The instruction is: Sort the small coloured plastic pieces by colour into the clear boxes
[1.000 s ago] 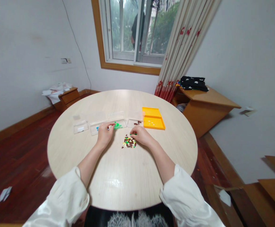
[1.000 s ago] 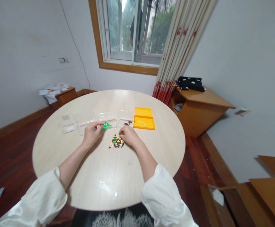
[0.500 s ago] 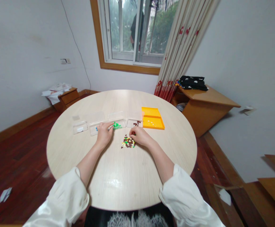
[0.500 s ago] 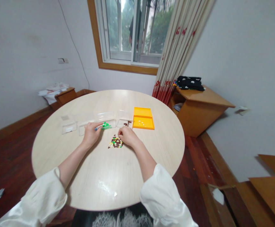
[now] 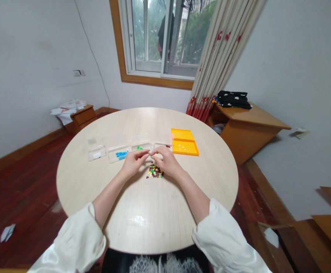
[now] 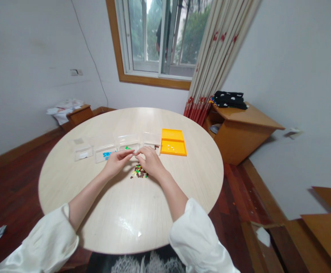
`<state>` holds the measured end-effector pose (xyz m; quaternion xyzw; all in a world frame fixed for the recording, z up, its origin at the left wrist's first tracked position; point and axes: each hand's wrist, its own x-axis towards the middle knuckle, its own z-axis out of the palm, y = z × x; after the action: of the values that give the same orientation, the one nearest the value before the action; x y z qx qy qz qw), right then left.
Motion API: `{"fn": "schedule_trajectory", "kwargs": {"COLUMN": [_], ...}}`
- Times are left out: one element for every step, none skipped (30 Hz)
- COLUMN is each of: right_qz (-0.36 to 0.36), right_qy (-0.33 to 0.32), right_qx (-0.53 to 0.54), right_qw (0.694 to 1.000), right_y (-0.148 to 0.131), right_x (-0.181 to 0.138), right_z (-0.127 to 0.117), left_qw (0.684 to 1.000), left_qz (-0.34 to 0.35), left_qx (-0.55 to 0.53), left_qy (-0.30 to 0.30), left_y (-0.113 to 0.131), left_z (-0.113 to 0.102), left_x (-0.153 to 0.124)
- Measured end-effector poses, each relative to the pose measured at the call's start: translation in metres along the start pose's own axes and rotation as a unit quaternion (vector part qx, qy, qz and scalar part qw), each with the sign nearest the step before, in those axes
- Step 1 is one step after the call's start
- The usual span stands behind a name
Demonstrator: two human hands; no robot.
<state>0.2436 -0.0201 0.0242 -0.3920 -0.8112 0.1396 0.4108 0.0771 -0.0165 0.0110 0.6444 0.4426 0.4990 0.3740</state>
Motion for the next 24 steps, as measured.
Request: {"fn": "schedule_trajectory", "kwargs": {"right_qz": [-0.010,-0.018,-0.023,-0.028,-0.031,-0.033,-0.034,-0.032,-0.030,-0.026,-0.021,-0.016,-0.009,-0.003,0.005,0.014,0.026,0.040,0.056,0.073,0.088,0.101,0.110,0.115], "right_qy": [0.002,0.002,0.000,-0.002,-0.003,-0.004,-0.004,-0.001,0.002,0.005,0.008,0.011,0.015,0.020,0.026,0.031,0.036,0.039,0.040,0.038,0.033,0.025,0.011,-0.005], "right_qx": [0.002,0.002,0.000,-0.004,-0.008,-0.012,-0.014,-0.016,-0.016,-0.015,-0.014,-0.013,-0.015,-0.019,-0.027,-0.035,-0.044,-0.051,-0.058,-0.064,-0.071,-0.078,-0.085,-0.091], "right_qw": [1.000,1.000,1.000,1.000,0.999,0.999,0.999,0.999,0.999,1.000,1.000,1.000,1.000,1.000,0.999,0.999,0.998,0.997,0.996,0.995,0.993,0.992,0.990,0.989], "right_y": [-0.002,-0.003,-0.004,-0.004,-0.004,-0.004,-0.004,-0.003,-0.003,-0.003,-0.003,-0.003,-0.002,-0.001,0.000,0.003,0.006,0.010,0.015,0.019,0.024,0.027,0.030,0.032], "right_x": [0.000,-0.001,-0.001,-0.001,-0.001,-0.001,-0.001,-0.001,-0.001,-0.001,0.000,0.000,0.000,0.000,0.001,0.001,0.001,0.001,0.000,0.000,-0.001,-0.001,-0.002,-0.002], "right_z": [0.000,0.000,0.001,0.001,0.001,0.001,0.001,0.001,0.001,0.001,0.001,0.000,-0.001,-0.002,-0.003,-0.004,-0.004,-0.005,-0.005,-0.005,-0.004,-0.003,-0.002,-0.001], "left_qw": [1.000,0.999,0.997,0.996,0.994,0.993,0.991,0.990,0.989,0.989,0.988,0.989,0.989,0.989,0.989,0.989,0.990,0.991,0.992,0.993,0.994,0.995,0.995,0.995], "left_qz": [-0.007,-0.014,-0.022,-0.029,-0.038,-0.046,-0.055,-0.062,-0.068,-0.074,-0.078,-0.081,-0.083,-0.084,-0.084,-0.082,-0.079,-0.073,-0.067,-0.059,-0.050,-0.042,-0.035,-0.027], "left_qx": [-0.028,-0.050,-0.067,-0.082,-0.095,-0.105,-0.113,-0.120,-0.124,-0.125,-0.125,-0.123,-0.121,-0.120,-0.120,-0.119,-0.117,-0.112,-0.104,-0.093,-0.080,-0.067,-0.054,-0.041], "left_qy": [-0.006,-0.012,-0.018,-0.026,-0.032,-0.036,-0.039,-0.041,-0.041,-0.039,-0.036,-0.033,-0.028,-0.023,-0.017,-0.010,0.000,0.011,0.022,0.034,0.046,0.058,0.070,0.081], "left_y": [0.001,0.001,0.002,0.002,0.002,0.003,0.003,0.003,0.003,0.003,0.003,0.004,0.004,0.004,0.004,0.004,0.003,0.002,0.000,-0.002,-0.005,-0.008,-0.012,-0.015], "left_z": [0.001,0.002,0.003,0.003,0.002,0.002,0.001,0.000,0.000,0.000,-0.001,-0.001,-0.001,-0.001,-0.001,-0.001,-0.002,-0.002,-0.003,-0.004,-0.005,-0.007,-0.008,-0.009], "left_x": [0.000,-0.001,-0.001,-0.001,-0.001,0.000,0.000,0.000,0.000,-0.001,-0.001,-0.001,-0.001,-0.001,-0.001,0.000,0.000,0.001,0.002,0.003,0.004,0.005,0.006,0.008]}}
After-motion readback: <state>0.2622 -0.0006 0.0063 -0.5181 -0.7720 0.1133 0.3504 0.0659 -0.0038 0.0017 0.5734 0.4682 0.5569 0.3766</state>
